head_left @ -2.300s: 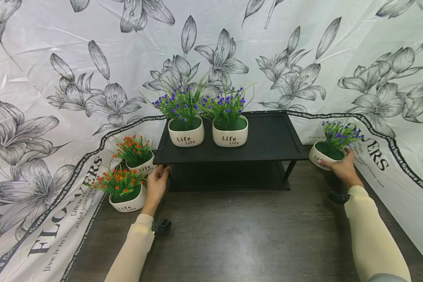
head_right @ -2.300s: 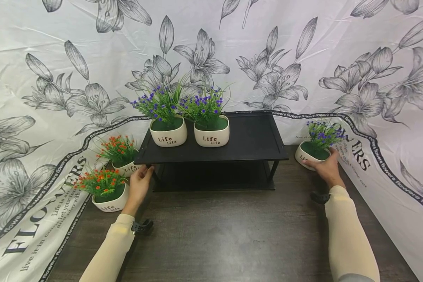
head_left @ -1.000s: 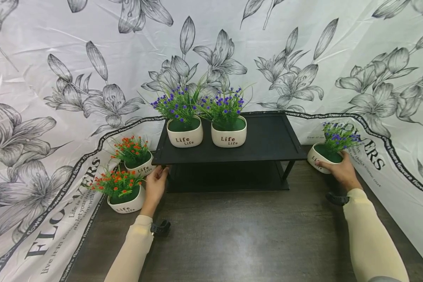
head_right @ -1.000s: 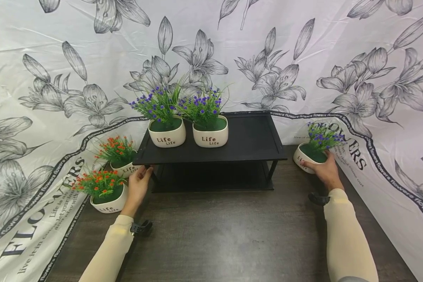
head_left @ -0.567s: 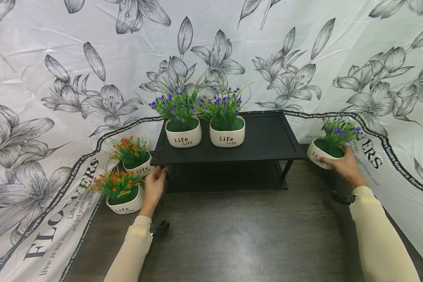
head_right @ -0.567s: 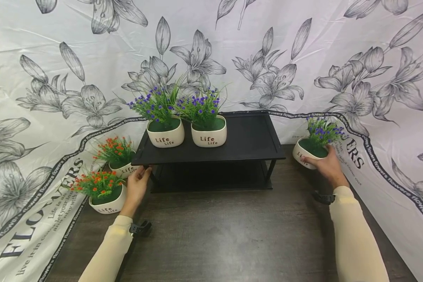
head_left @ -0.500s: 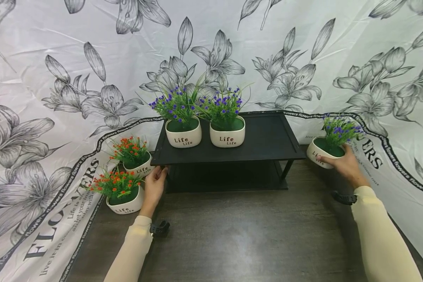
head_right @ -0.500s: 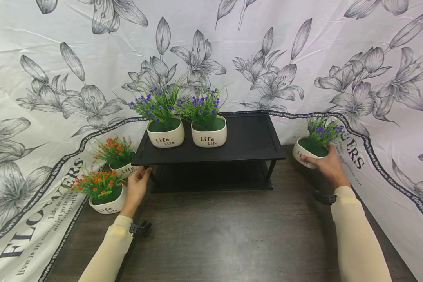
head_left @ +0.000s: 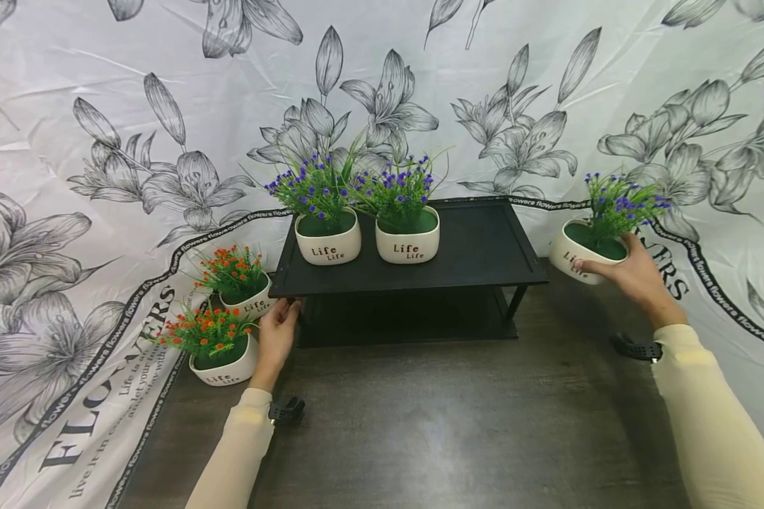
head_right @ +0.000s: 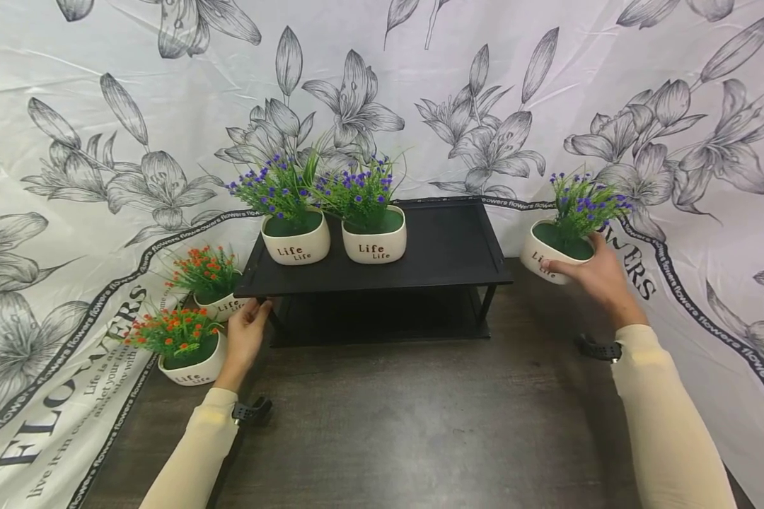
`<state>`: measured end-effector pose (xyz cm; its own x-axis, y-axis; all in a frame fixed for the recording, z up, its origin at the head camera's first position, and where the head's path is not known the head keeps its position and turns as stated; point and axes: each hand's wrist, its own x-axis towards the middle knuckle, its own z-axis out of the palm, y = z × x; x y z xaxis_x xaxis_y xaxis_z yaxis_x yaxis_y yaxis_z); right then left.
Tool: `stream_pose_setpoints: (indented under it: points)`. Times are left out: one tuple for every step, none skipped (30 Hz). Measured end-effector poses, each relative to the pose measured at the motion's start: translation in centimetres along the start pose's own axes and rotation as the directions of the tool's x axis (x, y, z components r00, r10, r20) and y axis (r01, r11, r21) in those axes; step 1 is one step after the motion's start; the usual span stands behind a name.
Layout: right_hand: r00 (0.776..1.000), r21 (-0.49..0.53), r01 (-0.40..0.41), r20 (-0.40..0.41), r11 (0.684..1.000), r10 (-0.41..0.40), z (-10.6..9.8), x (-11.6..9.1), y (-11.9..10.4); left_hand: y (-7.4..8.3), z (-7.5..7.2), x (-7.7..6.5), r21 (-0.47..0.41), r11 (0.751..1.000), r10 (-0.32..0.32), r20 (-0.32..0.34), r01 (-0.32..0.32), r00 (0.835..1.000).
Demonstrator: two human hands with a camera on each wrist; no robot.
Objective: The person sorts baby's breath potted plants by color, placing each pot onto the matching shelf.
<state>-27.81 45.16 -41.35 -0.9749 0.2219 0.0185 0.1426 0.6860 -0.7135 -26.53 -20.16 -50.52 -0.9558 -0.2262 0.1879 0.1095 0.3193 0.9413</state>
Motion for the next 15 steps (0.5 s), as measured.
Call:
stream_pose_setpoints:
  points:
    - [1.0, -0.005, -0.002, 0.002, 1.0, 0.002, -0.2, -0.1, -0.3, 0.5, -0.1, -0.2, -0.006, 1.0, -0.002, 0.006, 0.002, 1.0]
    - [1.0, -0.009, 0.003, 0.002, 1.0, -0.003, -0.4, -0.2, -0.7, 1.1, -0.2, -0.4, -0.009, 1.0, -0.003, 0.011, 0.003, 1.0]
    - [1.0, -0.014, 0.013, -0.001, 1.0, -0.013, -0.6, -0.3, -0.9, 1.6, -0.2, -0.6, -0.013, 1.0, -0.003, 0.015, 0.003, 1.0]
    - [1.0, -0.016, 0.027, -0.003, 1.0, -0.027, -0.7, -0.4, -1.2, 2.0, -0.3, -0.8, -0.009, 1.0, -0.003, 0.018, 0.003, 1.0]
    - [0.999, -0.025, 0.04, -0.006, 0.999, -0.04, -0.8, -0.5, -1.4, 2.2, -0.4, -0.9, -0.004, 1.0, -0.002, 0.02, 0.002, 1.0]
    - [0.999, -0.038, 0.052, -0.012, 0.998, -0.053, -1.0, -0.5, -1.7, 2.4, -0.4, -1.0, -0.003, 1.0, -0.001, 0.021, 0.002, 1.0]
    - [0.998, -0.04, 0.063, -0.015, 0.997, -0.064, -1.1, -0.5, -1.9, 2.5, -0.4, -1.0, -0.001, 1.0, 0.0, 0.021, 0.0, 1.0]
    - [0.997, -0.045, 0.074, -0.019, 0.996, -0.075, -1.2, -0.5, -2.1, 2.5, -0.4, -1.1, -0.002, 1.0, 0.0, 0.02, 0.0, 1.0]
    - [0.996, -0.046, 0.082, -0.023, 0.996, -0.083, -1.3, -0.6, -2.4, 2.4, -0.5, -1.0, -0.002, 1.0, -0.001, 0.02, 0.001, 1.0]
    - [0.996, -0.047, 0.087, -0.024, 0.995, -0.088, -1.4, -0.6, -2.6, 2.3, -0.5, -1.0, -0.001, 1.0, -0.001, 0.019, 0.001, 1.0]
    - [0.995, -0.046, 0.092, -0.027, 0.995, -0.094, -1.5, -0.7, -2.8, 2.3, -0.5, -0.9, -0.007, 1.0, -0.004, 0.018, 0.004, 1.0]
    - [0.995, -0.045, 0.098, -0.029, 0.994, -0.099, -1.6, -0.7, -3.1, 2.3, -0.5, -0.9, -0.013, 1.0, -0.008, 0.018, 0.009, 1.0]
    - [0.994, -0.037, 0.104, -0.03, 0.994, -0.105, -1.6, -0.8, -3.3, 2.2, -0.5, -0.9, -0.013, 1.0, -0.013, 0.017, 0.013, 1.0]
    - [0.994, -0.037, 0.107, -0.03, 0.994, -0.108, -1.7, -0.8, -3.6, 2.2, -0.5, -0.9, -0.014, 1.0, -0.017, 0.016, 0.017, 1.0]
    - [0.993, -0.035, 0.11, -0.031, 0.993, -0.111, -1.8, -0.9, -3.8, 2.1, -0.4, -0.8, -0.014, 1.0, -0.019, 0.016, 0.02, 1.0]
